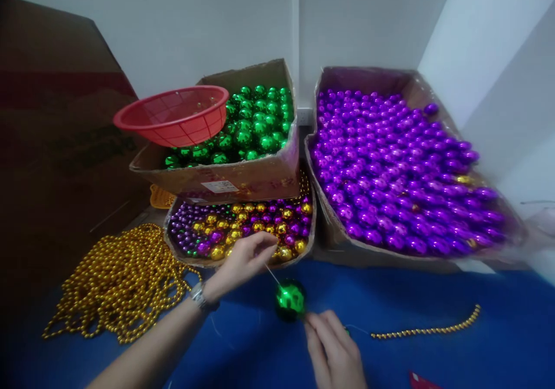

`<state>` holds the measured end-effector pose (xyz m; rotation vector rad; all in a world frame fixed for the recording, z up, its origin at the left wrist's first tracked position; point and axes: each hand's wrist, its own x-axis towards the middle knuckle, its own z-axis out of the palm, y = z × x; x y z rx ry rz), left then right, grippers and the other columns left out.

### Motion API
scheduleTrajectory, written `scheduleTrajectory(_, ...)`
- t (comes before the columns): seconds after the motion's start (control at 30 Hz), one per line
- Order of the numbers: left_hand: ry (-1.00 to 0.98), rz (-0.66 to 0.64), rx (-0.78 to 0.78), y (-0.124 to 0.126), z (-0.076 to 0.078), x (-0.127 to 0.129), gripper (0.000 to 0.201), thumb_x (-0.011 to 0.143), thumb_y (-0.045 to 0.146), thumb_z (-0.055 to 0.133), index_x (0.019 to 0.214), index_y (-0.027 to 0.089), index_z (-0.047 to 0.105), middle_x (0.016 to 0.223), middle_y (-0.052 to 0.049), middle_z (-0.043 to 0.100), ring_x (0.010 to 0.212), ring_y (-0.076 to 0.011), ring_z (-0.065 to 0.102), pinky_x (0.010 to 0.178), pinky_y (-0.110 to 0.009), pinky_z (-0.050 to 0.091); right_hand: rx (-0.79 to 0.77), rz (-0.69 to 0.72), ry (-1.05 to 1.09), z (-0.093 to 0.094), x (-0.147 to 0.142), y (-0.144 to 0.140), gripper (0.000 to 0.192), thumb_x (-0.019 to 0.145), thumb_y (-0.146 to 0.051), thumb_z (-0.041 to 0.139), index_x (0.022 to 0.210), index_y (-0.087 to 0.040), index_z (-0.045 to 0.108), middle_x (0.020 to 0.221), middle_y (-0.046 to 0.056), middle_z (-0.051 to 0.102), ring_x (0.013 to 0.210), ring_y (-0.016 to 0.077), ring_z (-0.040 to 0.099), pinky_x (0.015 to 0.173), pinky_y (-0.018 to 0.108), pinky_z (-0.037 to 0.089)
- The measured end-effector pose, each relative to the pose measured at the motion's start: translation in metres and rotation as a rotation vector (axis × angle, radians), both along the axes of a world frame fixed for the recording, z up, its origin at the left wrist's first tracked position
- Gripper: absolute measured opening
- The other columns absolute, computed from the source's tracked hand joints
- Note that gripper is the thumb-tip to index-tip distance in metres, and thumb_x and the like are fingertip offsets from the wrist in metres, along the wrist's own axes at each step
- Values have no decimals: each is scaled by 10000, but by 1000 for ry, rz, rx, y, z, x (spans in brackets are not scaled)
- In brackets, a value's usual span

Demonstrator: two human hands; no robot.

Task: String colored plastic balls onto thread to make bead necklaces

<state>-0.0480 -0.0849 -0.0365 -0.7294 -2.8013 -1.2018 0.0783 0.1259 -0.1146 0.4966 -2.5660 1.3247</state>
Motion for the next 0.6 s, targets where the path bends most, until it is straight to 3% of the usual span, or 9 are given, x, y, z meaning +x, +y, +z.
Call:
scheduleTrajectory(0.07, 85, -63, -217, 9, -6, -15, 186, 863, 241, 481, 994, 194, 604, 945, -60, 667, 852, -189, 619, 758, -279, 477, 4, -9, -1, -1, 1, 1, 214, 947, -195, 393, 1065, -203, 571, 812, 43, 561, 718, 145, 588, 653, 218, 469)
scheduleTrajectory(0.13, 112, -99, -314, 16, -12, -26, 180, 792, 233, 566, 956, 199, 633, 937, -65, 672, 872, -219, 621, 762, -294, 474, 6, -17, -15, -3, 3, 4, 212, 947, -199, 394, 1070, -203, 567, 823, 44, 558, 729, 145, 586, 654, 218, 467)
scheduleTrajectory(0.23, 129, -112, -384, 21, -20, -33, 231, 743, 255, 613, 967, 204, 643, 926, -74, 674, 864, -248, 625, 723, -309, 482, 6, -34, -38, -5, 4, 8, 211, 948, -206, 391, 1065, -208, 567, 829, 42, 558, 736, 145, 587, 655, 218, 466)
scheduleTrajectory(0.4, 163, -70, -448, 15, -25, -35, 255, 829, 364, 526, 1009, 219, 634, 922, -66, 681, 863, -236, 630, 738, -309, 489, -8, -40, -25, -5, 5, 11, 206, 948, -209, 392, 1060, -218, 565, 809, 34, 553, 719, 142, 579, 642, 218, 462)
scheduleTrajectory(0.6, 235, 45, -464, 1, -20, -43, 345, 871, 282, 459, 1179, 161, 559, 1297, -130, 512, 1117, -288, 520, 908, -376, 435, -41, -41, -29, -4, 3, 8, 200, 949, -208, 397, 1060, -219, 563, 824, 36, 549, 716, 138, 575, 640, 216, 460)
